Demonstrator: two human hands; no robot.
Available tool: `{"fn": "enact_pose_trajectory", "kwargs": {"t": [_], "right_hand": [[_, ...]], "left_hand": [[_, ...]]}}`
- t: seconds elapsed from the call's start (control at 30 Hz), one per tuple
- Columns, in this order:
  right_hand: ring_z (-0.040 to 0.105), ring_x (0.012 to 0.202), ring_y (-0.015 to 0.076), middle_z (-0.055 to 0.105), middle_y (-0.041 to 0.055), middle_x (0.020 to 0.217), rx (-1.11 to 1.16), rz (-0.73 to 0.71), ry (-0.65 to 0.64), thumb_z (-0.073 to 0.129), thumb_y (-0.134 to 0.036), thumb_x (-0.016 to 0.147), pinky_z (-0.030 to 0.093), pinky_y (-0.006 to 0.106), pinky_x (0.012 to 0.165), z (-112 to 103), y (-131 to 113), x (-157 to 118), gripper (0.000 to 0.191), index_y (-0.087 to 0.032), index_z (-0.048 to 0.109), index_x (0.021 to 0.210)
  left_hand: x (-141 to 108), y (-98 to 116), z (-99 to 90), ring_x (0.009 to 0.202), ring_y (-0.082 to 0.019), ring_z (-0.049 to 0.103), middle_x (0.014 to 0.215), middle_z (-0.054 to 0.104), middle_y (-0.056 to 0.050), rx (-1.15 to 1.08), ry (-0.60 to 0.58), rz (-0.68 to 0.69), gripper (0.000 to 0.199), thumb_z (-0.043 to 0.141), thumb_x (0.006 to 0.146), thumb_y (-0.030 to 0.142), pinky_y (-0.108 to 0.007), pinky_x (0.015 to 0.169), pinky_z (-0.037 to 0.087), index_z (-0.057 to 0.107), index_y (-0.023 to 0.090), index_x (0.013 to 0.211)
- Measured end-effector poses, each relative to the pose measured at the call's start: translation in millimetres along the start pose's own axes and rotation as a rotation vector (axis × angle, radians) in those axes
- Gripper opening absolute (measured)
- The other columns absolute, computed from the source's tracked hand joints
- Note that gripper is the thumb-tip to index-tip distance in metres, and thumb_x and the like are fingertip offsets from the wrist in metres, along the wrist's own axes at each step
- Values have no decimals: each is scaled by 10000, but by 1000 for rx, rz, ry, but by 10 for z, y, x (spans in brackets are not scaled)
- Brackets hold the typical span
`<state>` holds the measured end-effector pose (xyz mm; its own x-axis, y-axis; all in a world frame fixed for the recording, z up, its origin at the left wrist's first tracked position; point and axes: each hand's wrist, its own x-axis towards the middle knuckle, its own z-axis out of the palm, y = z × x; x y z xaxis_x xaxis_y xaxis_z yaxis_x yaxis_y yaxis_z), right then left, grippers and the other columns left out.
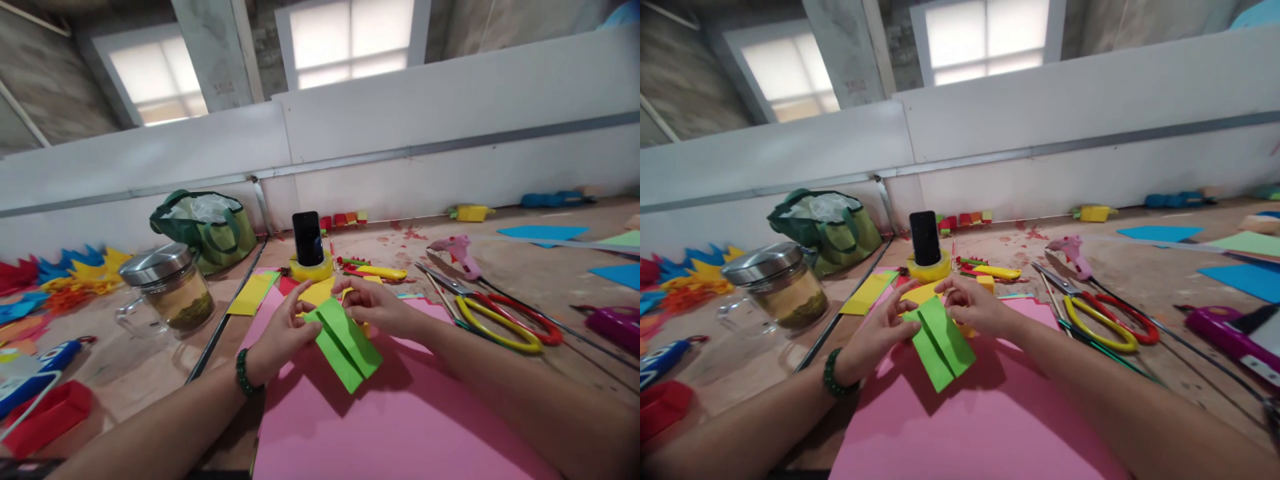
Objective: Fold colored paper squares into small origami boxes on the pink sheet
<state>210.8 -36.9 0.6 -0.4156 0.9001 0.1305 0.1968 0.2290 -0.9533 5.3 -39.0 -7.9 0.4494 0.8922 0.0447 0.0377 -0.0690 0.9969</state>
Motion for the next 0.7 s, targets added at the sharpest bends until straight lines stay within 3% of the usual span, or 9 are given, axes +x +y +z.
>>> {"fn": "enact_pose_trajectory", "kwargs": {"t": [0.13, 0.23, 0.3, 0.37, 0.5, 0.7], "right_hand": [[502, 611, 114, 531, -41, 666, -319, -109, 20, 481, -151, 763, 393, 228, 580, -7, 40, -11, 312, -179, 494, 1074], [597, 742, 157, 646, 48, 875, -506, -179, 55, 504, -230, 831, 463, 278, 681, 48, 44, -54, 317, -168, 498, 1142], [627, 890, 216, 634, 115, 1113, -660, -252, 58, 587, -288, 797, 490, 347, 770, 95, 31, -93, 462, -173, 479, 1231], [604, 1029, 273, 567, 140, 1263, -820, -333, 69, 633, -243, 742, 488, 402, 840, 120, 17, -124, 592, -182, 450, 1302], [585, 1095, 288, 564, 140, 1279, -995, -413, 61, 550, -58, 686, 495, 428, 866, 83, 0, -145, 644, -171, 457, 1313], [556, 1123, 291, 526, 155, 1327, -1085, -496, -16, 582, -46, 662, 479, 438, 909, 125, -54, -171, 732, -161, 412, 1364]], "left_hand": [[46, 8, -28, 496, -43, 483, 696, 482, 69, -15, -48, -117, 405, 616, 655, 184, -174, 476, 381, 486, 142, 1036], [40, -18, -7, 452, -43, 460, 604, 456, 101, -50, -30, -140, 330, 602, 612, 148, -167, 456, 376, 457, 167, 908], [32, -34, 3, 452, -44, 450, 589, 455, 111, -78, 12, -135, 370, 589, 598, 129, -163, 460, 387, 435, 183, 931], [29, -49, -1, 459, -53, 458, 596, 465, 114, -107, 41, -136, 426, 582, 594, 122, -171, 466, 408, 415, 196, 978], [39, -86, -29, 448, -63, 446, 590, 471, 112, -145, 35, -146, 455, 598, 598, 129, -179, 448, 415, 400, 202, 1002], [23, -120, -34, 457, -52, 446, 597, 488, 94, -157, -47, -153, 387, 556, 614, 91, -146, 433, 376, 449, 193, 972]]}}
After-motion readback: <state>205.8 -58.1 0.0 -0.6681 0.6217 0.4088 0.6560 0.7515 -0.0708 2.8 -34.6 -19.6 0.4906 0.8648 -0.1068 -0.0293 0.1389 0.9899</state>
